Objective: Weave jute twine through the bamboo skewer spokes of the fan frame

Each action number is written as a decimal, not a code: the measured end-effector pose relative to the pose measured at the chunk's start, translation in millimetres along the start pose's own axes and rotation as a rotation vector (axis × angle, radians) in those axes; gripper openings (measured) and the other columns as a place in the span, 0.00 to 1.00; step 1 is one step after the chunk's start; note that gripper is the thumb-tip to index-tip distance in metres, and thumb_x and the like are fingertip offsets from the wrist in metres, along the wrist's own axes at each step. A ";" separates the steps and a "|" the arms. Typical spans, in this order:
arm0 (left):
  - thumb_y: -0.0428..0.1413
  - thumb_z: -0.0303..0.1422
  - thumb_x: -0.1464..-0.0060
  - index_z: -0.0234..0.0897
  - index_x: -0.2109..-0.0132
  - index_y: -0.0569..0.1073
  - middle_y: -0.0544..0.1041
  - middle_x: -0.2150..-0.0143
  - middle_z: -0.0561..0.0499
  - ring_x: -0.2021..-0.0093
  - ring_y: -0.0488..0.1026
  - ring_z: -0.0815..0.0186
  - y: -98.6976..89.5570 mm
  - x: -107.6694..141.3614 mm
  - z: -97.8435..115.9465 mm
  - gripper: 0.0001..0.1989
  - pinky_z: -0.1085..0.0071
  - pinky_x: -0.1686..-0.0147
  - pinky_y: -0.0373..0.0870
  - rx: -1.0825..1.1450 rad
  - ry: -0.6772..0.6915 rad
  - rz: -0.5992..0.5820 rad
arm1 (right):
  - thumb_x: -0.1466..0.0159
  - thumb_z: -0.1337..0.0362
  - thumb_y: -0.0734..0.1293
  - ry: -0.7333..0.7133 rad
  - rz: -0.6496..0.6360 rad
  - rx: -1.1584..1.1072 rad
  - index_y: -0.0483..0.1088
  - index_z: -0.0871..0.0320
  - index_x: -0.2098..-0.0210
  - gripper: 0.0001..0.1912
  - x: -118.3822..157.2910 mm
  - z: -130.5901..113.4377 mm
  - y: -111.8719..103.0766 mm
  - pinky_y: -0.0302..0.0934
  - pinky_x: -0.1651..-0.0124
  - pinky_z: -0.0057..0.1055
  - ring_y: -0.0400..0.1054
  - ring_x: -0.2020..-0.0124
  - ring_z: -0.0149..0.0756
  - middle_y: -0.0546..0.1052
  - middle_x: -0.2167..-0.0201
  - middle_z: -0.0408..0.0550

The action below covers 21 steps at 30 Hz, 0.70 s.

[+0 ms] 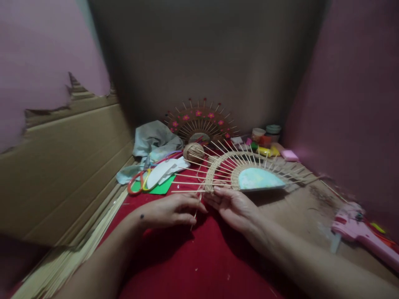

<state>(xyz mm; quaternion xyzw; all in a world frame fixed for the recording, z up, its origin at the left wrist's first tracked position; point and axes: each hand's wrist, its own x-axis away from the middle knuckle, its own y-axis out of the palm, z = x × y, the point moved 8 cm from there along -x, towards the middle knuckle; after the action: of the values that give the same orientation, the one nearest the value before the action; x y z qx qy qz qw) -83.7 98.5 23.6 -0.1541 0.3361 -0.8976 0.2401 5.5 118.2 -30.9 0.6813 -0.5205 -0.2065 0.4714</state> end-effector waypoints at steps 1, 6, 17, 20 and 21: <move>0.53 0.32 0.45 0.41 0.49 0.71 0.71 0.53 0.48 0.55 0.68 0.64 2.9 -0.4 1.9 0.16 0.70 0.54 0.64 -0.017 -0.005 -0.008 | 0.52 0.78 0.66 0.002 -0.021 0.002 0.71 0.64 0.79 0.05 0.8 0.2 1.8 0.62 0.53 0.37 0.70 0.69 0.35 0.76 0.77 0.50; 0.52 0.32 0.45 0.42 0.48 0.69 0.73 0.56 0.50 0.57 0.69 0.65 10.9 -1.6 4.4 0.16 0.71 0.56 0.64 -0.050 -0.030 -0.019 | 0.50 0.77 0.66 0.010 -0.081 -0.004 0.71 0.65 0.76 0.04 6.5 -2.3 8.5 0.62 0.52 0.40 0.71 0.66 0.37 0.76 0.74 0.52; 0.45 0.28 0.48 0.33 0.68 0.72 0.72 0.66 0.44 0.64 0.69 0.61 -68.3 20.4 -56.9 0.11 0.64 0.60 0.66 -0.619 -0.273 0.748 | 0.53 0.81 0.67 -0.071 -0.003 -0.104 0.70 0.64 0.74 0.09 15.0 -14.9 11.0 0.66 0.57 0.40 0.72 0.68 0.39 0.76 0.75 0.50; 0.43 0.30 0.46 0.31 0.65 0.72 0.72 0.59 0.39 0.58 0.69 0.57 -91.1 39.6 -64.1 0.13 0.60 0.56 0.66 -0.637 -0.326 0.946 | 0.53 0.80 0.68 -0.044 0.018 -0.079 0.69 0.65 0.72 0.09 15.5 -13.0 8.8 0.67 0.66 0.30 0.72 0.67 0.40 0.76 0.73 0.53; 0.43 0.31 0.46 0.30 0.65 0.72 0.70 0.55 0.37 0.55 0.69 0.56 -97.8 46.7 -66.3 0.13 0.59 0.53 0.65 -0.646 -0.345 1.012 | 0.53 0.80 0.68 -0.039 0.024 -0.067 0.69 0.65 0.72 0.10 15.6 -12.9 8.1 0.66 0.70 0.27 0.72 0.67 0.40 0.76 0.73 0.53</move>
<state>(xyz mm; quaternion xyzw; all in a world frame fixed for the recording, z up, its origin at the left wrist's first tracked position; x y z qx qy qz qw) -183.8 173.1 47.0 -0.1836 0.5782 -0.4879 0.6277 17.2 109.5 -14.6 0.6547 -0.5304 -0.2317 0.4861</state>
